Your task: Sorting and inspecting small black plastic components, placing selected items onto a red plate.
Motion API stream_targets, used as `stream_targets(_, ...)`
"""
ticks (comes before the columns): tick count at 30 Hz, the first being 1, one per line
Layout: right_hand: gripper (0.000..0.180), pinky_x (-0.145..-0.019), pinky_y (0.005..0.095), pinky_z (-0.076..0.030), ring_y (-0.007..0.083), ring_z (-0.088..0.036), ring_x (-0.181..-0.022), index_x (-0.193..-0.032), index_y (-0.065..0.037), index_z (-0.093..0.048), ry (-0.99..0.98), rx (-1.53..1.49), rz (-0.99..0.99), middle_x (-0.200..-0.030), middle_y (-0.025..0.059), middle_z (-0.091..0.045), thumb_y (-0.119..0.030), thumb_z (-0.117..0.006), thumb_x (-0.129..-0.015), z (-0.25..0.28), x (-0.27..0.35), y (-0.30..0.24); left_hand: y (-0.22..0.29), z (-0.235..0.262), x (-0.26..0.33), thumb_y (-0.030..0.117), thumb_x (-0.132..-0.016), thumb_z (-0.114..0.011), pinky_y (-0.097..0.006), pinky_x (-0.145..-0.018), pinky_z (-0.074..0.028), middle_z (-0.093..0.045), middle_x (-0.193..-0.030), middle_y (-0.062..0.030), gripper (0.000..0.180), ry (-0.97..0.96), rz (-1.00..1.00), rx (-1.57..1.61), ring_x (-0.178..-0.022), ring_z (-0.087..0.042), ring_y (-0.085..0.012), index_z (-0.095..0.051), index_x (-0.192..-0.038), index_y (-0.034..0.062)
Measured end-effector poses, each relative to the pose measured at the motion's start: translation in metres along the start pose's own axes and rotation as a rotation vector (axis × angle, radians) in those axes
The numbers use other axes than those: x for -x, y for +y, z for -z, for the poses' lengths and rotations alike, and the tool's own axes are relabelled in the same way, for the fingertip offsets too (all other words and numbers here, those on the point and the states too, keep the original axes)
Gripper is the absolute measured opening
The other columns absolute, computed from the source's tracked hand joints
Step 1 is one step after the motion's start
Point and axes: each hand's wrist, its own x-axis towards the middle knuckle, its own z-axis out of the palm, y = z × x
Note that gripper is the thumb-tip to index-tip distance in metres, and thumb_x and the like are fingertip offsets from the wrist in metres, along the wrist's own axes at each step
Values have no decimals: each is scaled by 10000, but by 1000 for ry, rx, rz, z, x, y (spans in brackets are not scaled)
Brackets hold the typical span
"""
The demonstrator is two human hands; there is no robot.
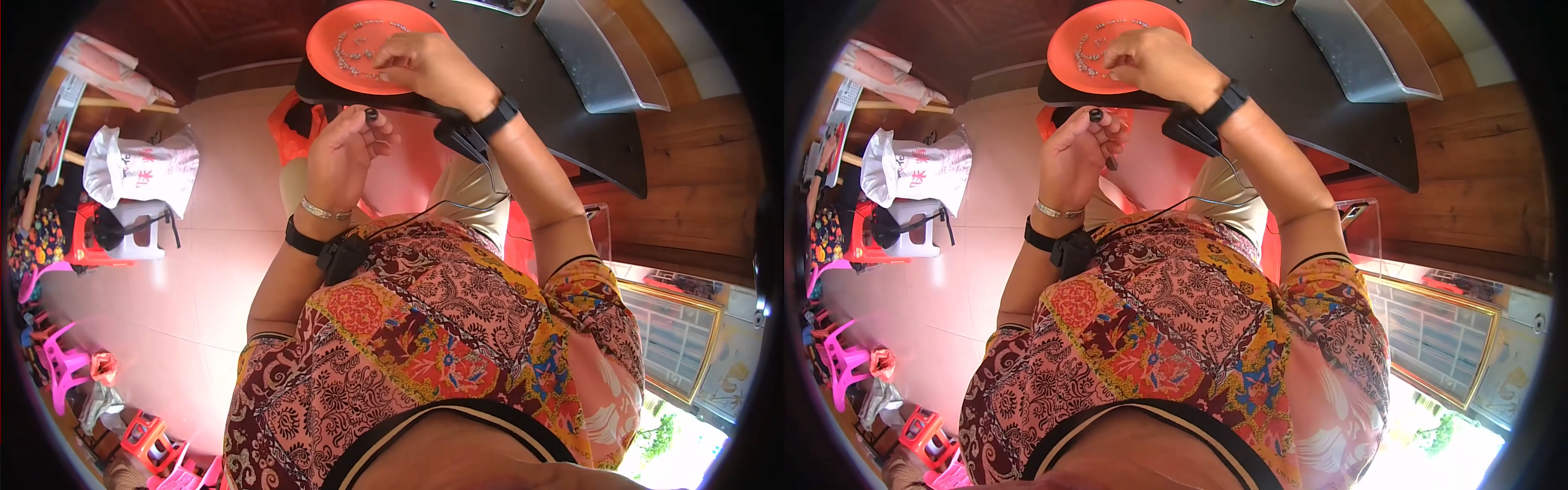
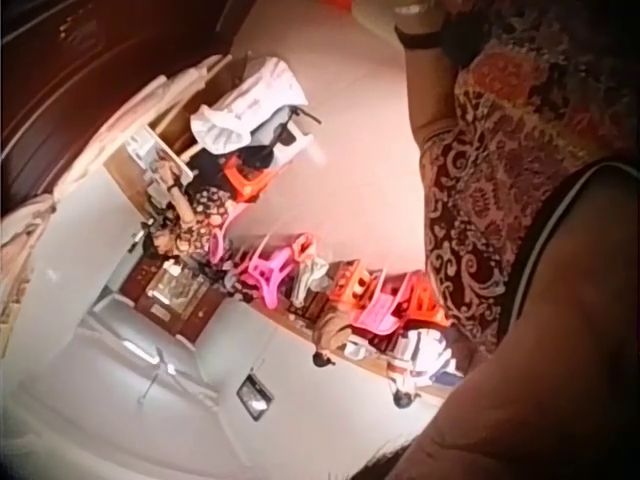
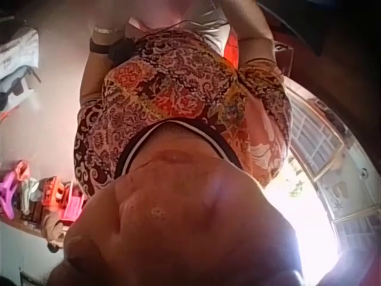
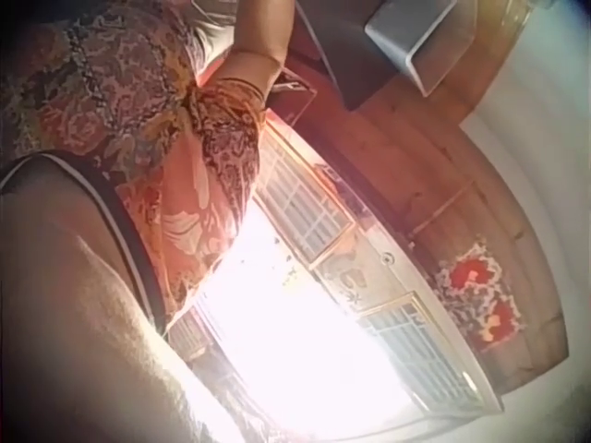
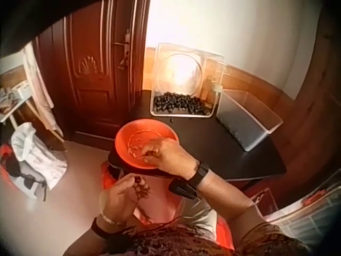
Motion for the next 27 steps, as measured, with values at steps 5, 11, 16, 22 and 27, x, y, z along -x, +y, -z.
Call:
stream_targets(5,156,-695,366,-501,274,-634,-769,-915,-19,-651,-153,184,-76,-856,124,-654,-87,-651,-774,-11,-12,11,1,6,2,250,-934,-462,-342,-780,-449,-610,-918,-85,231,28,9,62,-865,-604,-226,-563,-942,42)
stream_targets(11,176,-718,349,-506,266,-644,-787,-958,-32,-655,-86,196,-114,-884,131,-662,-94,-647,-793,-9,-6,7,3,4,1,244,-931,-464,-344,-782,-448,-609,-912,-87,223,59,34,79,-858,-600,-228,-561,-934,43)
stream_targets(16,137,-746,277,-512,152,-645,-831,-1011,-15,-644,86,-374,-210,-933,70,-680,-48,-591,-889,-2,12,-21,3,1,-6,236,-929,-467,-332,-779,-444,-613,-923,-90,213,33,49,61,-851,-598,-228,-565,-937,47)
stream_targets(22,64,-697,240,-506,84,-615,-828,-941,-21,-640,124,-604,-262,-857,12,-621,-5,-615,-885,-8,39,-62,2,-19,-8,262,-930,-441,-313,-782,-433,-615,-993,-56,280,-58,20,16,-887,-584,-181,-567,-1064,51)
stream_targets(27,103,-651,322,-522,236,-639,-782,-887,-70,-654,283,-224,0,-825,61,-627,-32,-676,-794,-13,49,-53,-6,-22,-7,264,-928,-427,-296,-796,-422,-605,-1040,-32,315,-9,59,30,-920,-564,-147,-561,-1118,52)
